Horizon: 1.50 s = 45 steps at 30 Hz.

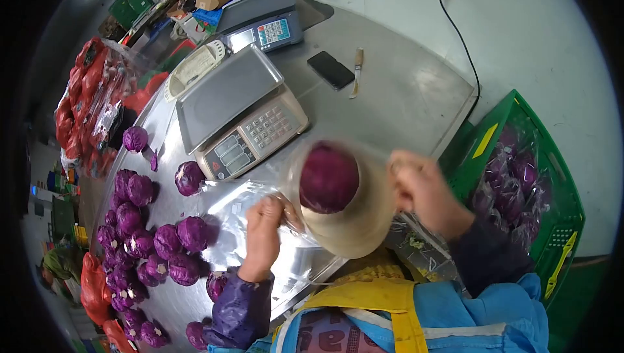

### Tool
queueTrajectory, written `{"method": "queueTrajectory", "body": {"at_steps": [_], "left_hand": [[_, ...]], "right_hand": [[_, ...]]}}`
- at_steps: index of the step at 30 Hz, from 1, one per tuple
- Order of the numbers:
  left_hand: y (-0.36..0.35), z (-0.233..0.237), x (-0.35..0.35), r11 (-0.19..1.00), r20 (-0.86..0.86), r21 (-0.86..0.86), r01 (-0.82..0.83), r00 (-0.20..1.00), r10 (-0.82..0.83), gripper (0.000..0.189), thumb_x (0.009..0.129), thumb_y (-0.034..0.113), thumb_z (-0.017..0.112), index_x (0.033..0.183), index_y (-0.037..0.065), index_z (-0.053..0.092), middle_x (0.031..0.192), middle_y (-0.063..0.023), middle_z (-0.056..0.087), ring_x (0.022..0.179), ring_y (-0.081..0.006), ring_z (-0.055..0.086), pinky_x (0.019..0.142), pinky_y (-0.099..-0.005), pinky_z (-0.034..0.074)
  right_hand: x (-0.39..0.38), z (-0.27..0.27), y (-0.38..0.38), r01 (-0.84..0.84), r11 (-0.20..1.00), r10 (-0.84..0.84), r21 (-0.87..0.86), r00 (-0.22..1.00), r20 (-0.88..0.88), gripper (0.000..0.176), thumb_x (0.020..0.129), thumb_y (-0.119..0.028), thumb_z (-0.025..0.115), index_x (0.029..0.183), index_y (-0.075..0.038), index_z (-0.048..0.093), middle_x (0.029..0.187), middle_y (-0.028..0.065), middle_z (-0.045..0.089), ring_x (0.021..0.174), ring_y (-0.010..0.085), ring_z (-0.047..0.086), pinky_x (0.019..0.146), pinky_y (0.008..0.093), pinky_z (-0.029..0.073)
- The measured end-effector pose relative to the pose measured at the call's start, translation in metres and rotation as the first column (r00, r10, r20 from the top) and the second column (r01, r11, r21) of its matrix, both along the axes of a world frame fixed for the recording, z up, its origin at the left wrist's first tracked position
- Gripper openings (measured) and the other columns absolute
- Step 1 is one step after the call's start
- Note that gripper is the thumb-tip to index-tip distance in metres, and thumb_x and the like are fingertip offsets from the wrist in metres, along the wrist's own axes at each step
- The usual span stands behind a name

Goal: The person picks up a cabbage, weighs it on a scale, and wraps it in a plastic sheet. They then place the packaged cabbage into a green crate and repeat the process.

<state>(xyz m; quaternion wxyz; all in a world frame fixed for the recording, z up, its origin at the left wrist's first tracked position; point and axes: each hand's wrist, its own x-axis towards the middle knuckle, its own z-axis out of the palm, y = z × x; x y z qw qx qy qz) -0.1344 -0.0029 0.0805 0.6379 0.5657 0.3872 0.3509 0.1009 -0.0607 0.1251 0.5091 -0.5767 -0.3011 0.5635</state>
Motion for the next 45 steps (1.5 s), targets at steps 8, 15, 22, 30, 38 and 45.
{"method": "queueTrajectory", "body": {"at_steps": [8,15,22,30,38,45], "left_hand": [[0.007,-0.026,0.045,0.969,0.062,-0.239,-0.061,0.995,0.078,0.046,0.094,0.041,0.036,0.073,0.004,0.052,0.062,-0.0038,0.052,0.058,-0.0119,0.050,0.056,-0.0233,0.038],[0.017,-0.029,0.065,0.980,0.118,-0.186,0.072,0.992,-0.050,0.043,0.095,0.033,0.034,0.077,0.000,0.054,0.064,-0.0057,0.056,0.057,-0.0123,0.053,0.055,-0.0244,0.041],[0.080,-0.003,0.105,0.932,-0.280,0.357,0.066,0.959,0.040,0.047,0.094,0.030,0.035,0.071,-0.004,0.060,0.061,-0.0148,0.059,0.056,-0.0247,0.056,0.056,-0.0335,0.042],[-0.001,-0.044,0.036,0.961,-0.466,0.094,0.262,0.864,-0.190,0.025,0.092,0.015,0.039,0.090,-0.001,0.059,0.064,-0.0118,0.062,0.062,-0.0210,0.062,0.061,-0.0305,0.046],[-0.072,-0.088,-0.013,0.909,-0.203,-0.396,0.130,0.953,-0.225,0.027,0.089,0.003,0.044,0.114,-0.007,0.043,0.089,-0.0134,0.063,0.081,-0.0141,0.058,0.076,-0.0260,0.046],[-0.080,-0.070,-0.022,0.694,0.022,-0.719,0.036,0.999,-0.029,0.029,0.095,0.010,0.036,0.114,-0.009,0.044,0.100,-0.0175,0.059,0.088,-0.0202,0.060,0.078,-0.0286,0.050]], "right_hand": [[0.017,0.007,0.025,-0.117,0.883,-0.250,0.455,0.703,0.666,0.013,0.082,-0.018,0.055,0.078,-0.005,0.054,0.072,0.0023,0.049,0.064,0.0101,0.050,0.056,0.0270,0.039],[0.028,0.019,0.012,-0.526,0.775,-0.218,0.350,0.297,0.930,0.011,0.072,-0.013,0.061,0.068,-0.005,0.054,0.065,0.0092,0.047,0.065,0.0257,0.050,0.065,0.0361,0.041],[0.091,0.117,0.000,0.256,0.408,-0.912,0.876,0.158,0.378,0.024,0.087,-0.018,0.055,0.099,0.001,0.061,0.094,0.0071,0.062,0.085,0.0140,0.055,0.078,0.0251,0.043],[0.101,-0.010,0.066,-0.226,0.834,-0.483,0.504,0.146,0.864,0.061,0.075,-0.017,0.062,0.130,-0.005,0.037,0.128,0.0128,0.042,0.118,0.0270,0.041,0.098,0.0357,0.032],[-0.018,-0.132,0.064,-0.545,0.831,-0.063,0.116,0.114,0.991,0.063,0.069,-0.018,0.068,0.126,-0.013,0.043,0.129,0.0104,0.035,0.115,0.0281,0.038,0.088,0.0421,0.034],[-0.059,-0.105,0.011,-0.699,0.681,-0.025,0.219,0.278,0.960,0.031,0.070,-0.014,0.066,0.099,-0.007,0.058,0.097,0.0049,0.052,0.095,0.0212,0.048,0.082,0.0352,0.036]]}}
